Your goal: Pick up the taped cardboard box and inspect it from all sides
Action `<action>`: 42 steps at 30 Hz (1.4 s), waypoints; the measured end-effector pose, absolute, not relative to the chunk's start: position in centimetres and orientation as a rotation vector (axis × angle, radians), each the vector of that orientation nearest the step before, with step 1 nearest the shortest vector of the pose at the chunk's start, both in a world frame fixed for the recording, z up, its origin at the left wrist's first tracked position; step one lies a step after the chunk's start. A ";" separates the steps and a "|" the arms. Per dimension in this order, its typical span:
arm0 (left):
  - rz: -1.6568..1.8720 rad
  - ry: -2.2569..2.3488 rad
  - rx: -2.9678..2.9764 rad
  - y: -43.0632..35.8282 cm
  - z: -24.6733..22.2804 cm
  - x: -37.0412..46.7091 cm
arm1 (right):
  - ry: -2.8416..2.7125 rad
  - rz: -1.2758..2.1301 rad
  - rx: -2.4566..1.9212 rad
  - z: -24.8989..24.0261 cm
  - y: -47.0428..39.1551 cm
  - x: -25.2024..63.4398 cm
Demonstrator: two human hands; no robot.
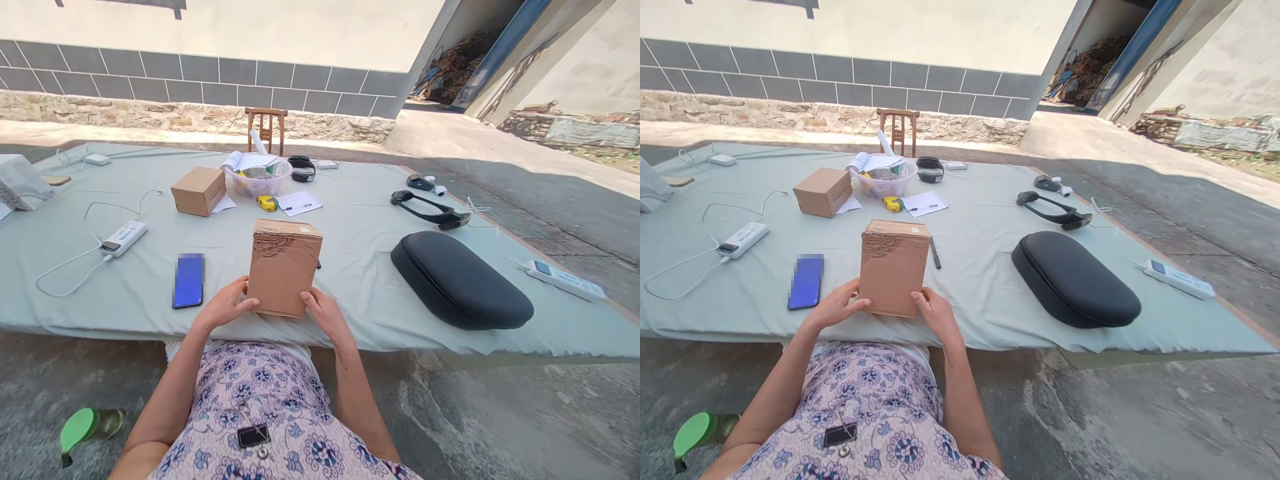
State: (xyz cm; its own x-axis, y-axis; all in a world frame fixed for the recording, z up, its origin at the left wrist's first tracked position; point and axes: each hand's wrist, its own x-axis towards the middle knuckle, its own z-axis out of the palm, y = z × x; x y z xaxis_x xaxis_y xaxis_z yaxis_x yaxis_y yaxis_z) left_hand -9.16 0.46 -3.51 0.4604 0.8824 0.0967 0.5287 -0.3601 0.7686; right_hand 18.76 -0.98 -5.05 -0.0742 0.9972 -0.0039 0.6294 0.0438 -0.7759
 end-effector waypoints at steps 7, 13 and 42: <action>0.703 1.134 1.930 0.9 -4.3 -8.8 | -1.752 0.901 -1.636 -4.7 -1.0 18.6; 0.503 1.465 2.104 0.9 -5.0 -8.1 | -1.708 0.883 -1.558 -5.7 -0.8 18.2; 1.533 0.881 2.420 8.6 -1.7 -5.6 | -1.372 0.734 -1.116 -5.6 3.6 16.9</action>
